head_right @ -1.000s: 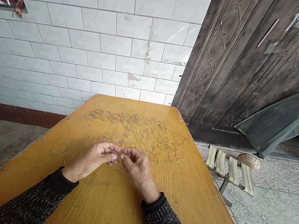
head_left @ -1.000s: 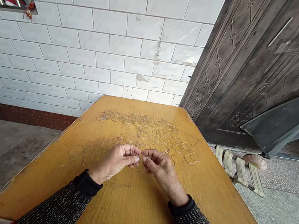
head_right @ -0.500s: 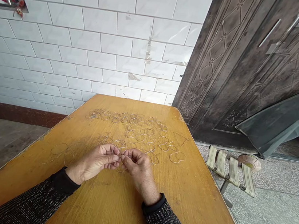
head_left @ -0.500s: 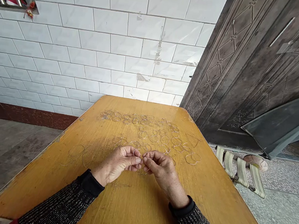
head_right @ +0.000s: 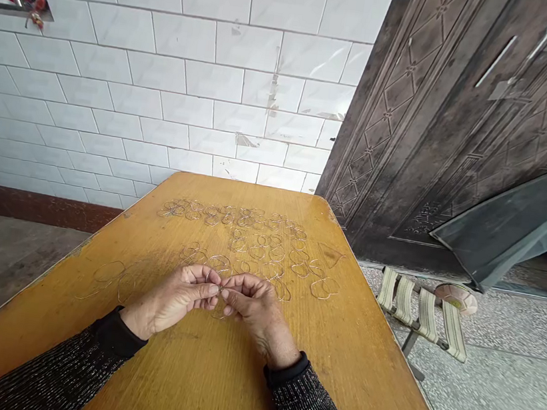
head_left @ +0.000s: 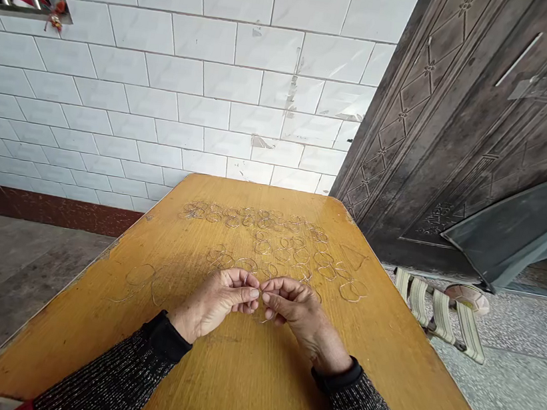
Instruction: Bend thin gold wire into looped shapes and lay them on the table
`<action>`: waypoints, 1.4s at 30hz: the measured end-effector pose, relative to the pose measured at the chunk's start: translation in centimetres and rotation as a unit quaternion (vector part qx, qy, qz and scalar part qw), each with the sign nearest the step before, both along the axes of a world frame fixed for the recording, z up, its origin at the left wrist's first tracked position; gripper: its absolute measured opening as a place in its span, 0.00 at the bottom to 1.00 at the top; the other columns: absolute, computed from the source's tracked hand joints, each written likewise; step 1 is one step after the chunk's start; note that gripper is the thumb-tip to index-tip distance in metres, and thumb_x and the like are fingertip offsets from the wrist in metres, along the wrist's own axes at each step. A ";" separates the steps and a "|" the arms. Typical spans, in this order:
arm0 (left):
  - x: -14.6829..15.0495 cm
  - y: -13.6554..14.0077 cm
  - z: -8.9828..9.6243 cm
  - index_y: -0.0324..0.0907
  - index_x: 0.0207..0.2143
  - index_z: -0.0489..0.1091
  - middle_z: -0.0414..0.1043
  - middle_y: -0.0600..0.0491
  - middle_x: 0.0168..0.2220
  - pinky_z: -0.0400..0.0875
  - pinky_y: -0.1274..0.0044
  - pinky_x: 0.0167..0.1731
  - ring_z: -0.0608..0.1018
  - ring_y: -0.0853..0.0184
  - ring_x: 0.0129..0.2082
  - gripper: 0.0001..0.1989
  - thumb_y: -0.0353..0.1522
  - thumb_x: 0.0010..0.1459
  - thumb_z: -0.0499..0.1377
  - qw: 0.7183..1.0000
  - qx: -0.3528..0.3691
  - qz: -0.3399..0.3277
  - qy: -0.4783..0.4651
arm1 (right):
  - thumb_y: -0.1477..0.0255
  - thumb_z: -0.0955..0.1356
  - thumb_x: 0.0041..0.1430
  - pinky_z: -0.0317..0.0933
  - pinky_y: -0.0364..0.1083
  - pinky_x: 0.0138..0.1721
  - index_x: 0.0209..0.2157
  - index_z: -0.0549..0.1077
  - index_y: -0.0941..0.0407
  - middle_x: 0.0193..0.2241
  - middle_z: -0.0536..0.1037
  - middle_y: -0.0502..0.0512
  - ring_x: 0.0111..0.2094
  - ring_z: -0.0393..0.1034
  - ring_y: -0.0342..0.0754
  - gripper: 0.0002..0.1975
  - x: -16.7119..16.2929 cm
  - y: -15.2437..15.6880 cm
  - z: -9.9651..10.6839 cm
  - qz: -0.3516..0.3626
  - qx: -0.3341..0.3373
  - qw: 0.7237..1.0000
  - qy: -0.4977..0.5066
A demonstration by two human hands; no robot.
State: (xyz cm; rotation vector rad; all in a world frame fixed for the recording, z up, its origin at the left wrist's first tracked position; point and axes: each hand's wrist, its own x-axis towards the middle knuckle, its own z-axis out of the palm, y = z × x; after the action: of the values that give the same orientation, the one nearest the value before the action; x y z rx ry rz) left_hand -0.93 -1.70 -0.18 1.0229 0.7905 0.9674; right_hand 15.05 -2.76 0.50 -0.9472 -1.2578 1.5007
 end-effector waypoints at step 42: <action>-0.3 0.5 0.4 0.38 0.23 0.62 0.68 0.59 0.22 0.65 0.82 0.25 0.71 0.77 0.20 0.13 0.23 0.36 0.65 0.984 -0.084 0.083 -0.134 | 0.65 0.73 0.42 0.59 0.38 0.21 0.29 0.72 0.57 0.21 0.73 0.47 0.21 0.70 0.40 0.13 -0.6 -0.4 -0.3 0.029 -0.024 0.998 0.045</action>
State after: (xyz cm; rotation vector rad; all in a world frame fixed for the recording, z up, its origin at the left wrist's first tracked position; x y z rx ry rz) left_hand -1.27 -1.21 0.21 0.6710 0.7265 1.1341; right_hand 14.48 -3.17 0.17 -0.8707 -1.1973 1.6074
